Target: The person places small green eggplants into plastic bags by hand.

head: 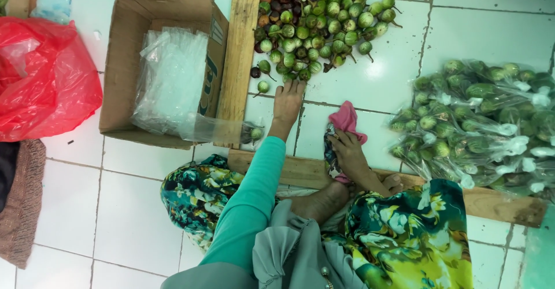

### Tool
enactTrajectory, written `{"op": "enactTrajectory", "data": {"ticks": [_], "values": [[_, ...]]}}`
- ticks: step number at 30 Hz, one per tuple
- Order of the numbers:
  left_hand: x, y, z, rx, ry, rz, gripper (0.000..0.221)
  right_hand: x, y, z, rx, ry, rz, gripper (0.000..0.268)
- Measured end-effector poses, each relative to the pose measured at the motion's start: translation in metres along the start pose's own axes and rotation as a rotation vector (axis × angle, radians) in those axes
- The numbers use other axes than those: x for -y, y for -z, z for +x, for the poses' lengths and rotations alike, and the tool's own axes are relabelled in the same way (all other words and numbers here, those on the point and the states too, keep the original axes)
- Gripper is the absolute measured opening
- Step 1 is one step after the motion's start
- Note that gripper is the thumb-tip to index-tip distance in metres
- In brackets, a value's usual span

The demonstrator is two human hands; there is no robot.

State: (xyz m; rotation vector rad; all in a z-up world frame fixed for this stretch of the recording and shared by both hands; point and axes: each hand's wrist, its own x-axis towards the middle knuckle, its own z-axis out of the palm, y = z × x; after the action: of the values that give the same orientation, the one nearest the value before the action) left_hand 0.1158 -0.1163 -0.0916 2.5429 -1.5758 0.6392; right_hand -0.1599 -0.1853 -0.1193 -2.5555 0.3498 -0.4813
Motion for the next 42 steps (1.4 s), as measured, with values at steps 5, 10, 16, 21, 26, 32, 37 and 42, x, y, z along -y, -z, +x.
{"op": "enactTrajectory", "data": {"ticks": [5,10,16,21,26,32,37,42], "values": [[0.001,-0.013,-0.001,0.008,0.024,-0.052,0.039,0.004,0.041,0.019,0.011,-0.294,0.406,0.041],[-0.013,0.066,-0.016,0.266,0.402,-0.680,0.041,0.041,0.108,0.050,-0.103,-0.522,0.719,0.039],[-0.055,0.091,-0.089,0.801,0.891,-1.932,0.055,0.099,0.109,0.075,-0.037,-0.153,0.628,0.045],[-0.066,0.072,-0.135,0.680,1.422,-2.526,0.031,0.113,0.098,0.082,-0.154,-0.020,0.527,0.024],[-0.036,0.111,-0.095,0.576,1.474,-2.540,0.026,0.094,0.129,0.077,-0.151,-0.220,0.797,0.028],[-0.047,0.144,-0.085,0.705,1.271,-2.486,0.048,0.124,0.132,0.084,-0.014,-0.045,0.718,0.046],[-0.070,0.117,-0.109,0.695,1.366,-2.519,0.035,0.118,0.128,0.081,-0.055,-0.018,0.672,0.031],[-0.041,0.160,-0.071,0.529,1.397,-2.567,0.050,0.071,0.136,0.057,-0.348,-0.645,1.289,0.029]]}}
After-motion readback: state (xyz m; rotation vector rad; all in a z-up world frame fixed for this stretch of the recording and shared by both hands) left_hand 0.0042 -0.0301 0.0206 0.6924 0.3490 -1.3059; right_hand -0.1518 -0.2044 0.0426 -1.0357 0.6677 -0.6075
